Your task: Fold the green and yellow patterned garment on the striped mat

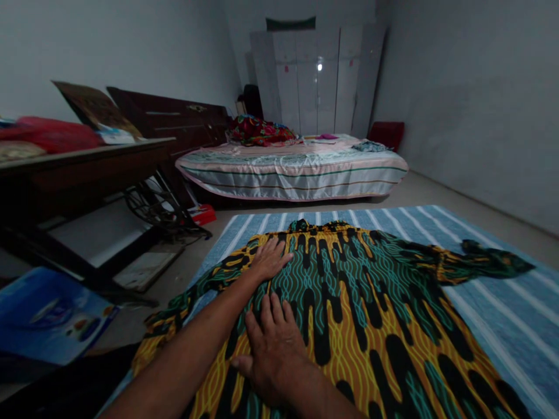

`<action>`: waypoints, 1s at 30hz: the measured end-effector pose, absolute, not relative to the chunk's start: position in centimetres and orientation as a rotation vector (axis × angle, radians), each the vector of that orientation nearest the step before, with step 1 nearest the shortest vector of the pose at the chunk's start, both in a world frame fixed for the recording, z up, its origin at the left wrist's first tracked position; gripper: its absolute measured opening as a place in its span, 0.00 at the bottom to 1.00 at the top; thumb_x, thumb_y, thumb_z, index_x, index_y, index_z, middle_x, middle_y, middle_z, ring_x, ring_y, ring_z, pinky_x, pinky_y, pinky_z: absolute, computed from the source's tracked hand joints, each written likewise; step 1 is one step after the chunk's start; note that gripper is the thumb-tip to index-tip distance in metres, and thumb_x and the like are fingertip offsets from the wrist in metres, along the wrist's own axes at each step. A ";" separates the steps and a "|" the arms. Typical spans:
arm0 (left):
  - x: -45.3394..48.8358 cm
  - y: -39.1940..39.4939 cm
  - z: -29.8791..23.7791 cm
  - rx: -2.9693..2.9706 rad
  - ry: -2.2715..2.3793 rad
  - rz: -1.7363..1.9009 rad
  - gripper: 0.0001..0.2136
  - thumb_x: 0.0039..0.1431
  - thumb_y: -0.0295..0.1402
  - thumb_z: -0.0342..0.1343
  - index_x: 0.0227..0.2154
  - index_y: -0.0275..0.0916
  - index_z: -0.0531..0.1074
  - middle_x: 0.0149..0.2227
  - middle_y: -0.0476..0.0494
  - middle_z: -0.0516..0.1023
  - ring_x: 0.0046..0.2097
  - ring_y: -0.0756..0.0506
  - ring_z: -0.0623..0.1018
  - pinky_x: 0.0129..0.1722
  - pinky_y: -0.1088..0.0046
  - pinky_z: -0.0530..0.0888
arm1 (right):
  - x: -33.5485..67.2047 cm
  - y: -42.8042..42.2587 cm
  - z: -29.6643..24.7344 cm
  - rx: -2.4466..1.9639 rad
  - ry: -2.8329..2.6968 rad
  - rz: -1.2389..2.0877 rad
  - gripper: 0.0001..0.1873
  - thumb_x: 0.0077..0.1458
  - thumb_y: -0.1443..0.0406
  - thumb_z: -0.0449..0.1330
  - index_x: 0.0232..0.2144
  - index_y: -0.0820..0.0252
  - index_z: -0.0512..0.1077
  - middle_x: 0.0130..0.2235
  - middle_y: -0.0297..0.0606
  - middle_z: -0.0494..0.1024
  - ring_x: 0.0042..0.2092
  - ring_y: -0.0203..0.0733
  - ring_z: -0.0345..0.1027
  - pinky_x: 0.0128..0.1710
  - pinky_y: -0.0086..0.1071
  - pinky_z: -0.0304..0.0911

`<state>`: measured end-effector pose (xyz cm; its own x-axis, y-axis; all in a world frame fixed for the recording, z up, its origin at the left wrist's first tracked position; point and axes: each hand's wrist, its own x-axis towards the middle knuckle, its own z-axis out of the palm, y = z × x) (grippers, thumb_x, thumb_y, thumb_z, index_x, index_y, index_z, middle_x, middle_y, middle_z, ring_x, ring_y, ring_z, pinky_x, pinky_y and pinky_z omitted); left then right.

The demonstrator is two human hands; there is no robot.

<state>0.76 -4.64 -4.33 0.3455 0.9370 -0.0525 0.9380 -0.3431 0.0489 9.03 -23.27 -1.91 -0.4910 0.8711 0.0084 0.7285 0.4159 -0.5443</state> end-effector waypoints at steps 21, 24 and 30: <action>-7.4 -11.0 -6.9 2.743 1.642 0.295 0.21 0.61 0.39 0.38 0.53 0.42 0.67 0.60 0.41 0.64 0.62 0.42 0.60 0.60 0.57 0.58 | 8.9 -23.1 -2.5 -1.392 -2.367 0.534 0.47 0.57 0.42 0.39 0.63 0.78 0.46 0.66 0.57 0.38 0.66 0.54 0.25 0.63 0.51 0.34; -6.9 -11.1 -6.3 2.718 1.697 0.285 0.23 0.61 0.40 0.38 0.54 0.37 0.65 0.60 0.38 0.63 0.62 0.42 0.60 0.60 0.58 0.58 | 8.9 -23.2 -2.2 -1.402 -2.368 0.525 0.48 0.57 0.42 0.38 0.63 0.78 0.46 0.66 0.56 0.39 0.66 0.54 0.26 0.64 0.50 0.33; -7.9 -14.1 -6.2 2.747 1.768 0.364 0.22 0.61 0.38 0.37 0.54 0.37 0.66 0.60 0.39 0.64 0.62 0.43 0.62 0.60 0.60 0.59 | 8.7 -23.0 -2.6 -1.412 -2.386 0.504 0.47 0.56 0.43 0.43 0.63 0.77 0.45 0.65 0.56 0.42 0.66 0.54 0.28 0.63 0.52 0.35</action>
<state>-7.90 -14.09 -6.22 0.4002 0.8780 0.2624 0.9102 -0.4141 -0.0027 8.74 -23.03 -2.58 -0.4591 0.8833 0.0949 0.7694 0.4488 -0.4545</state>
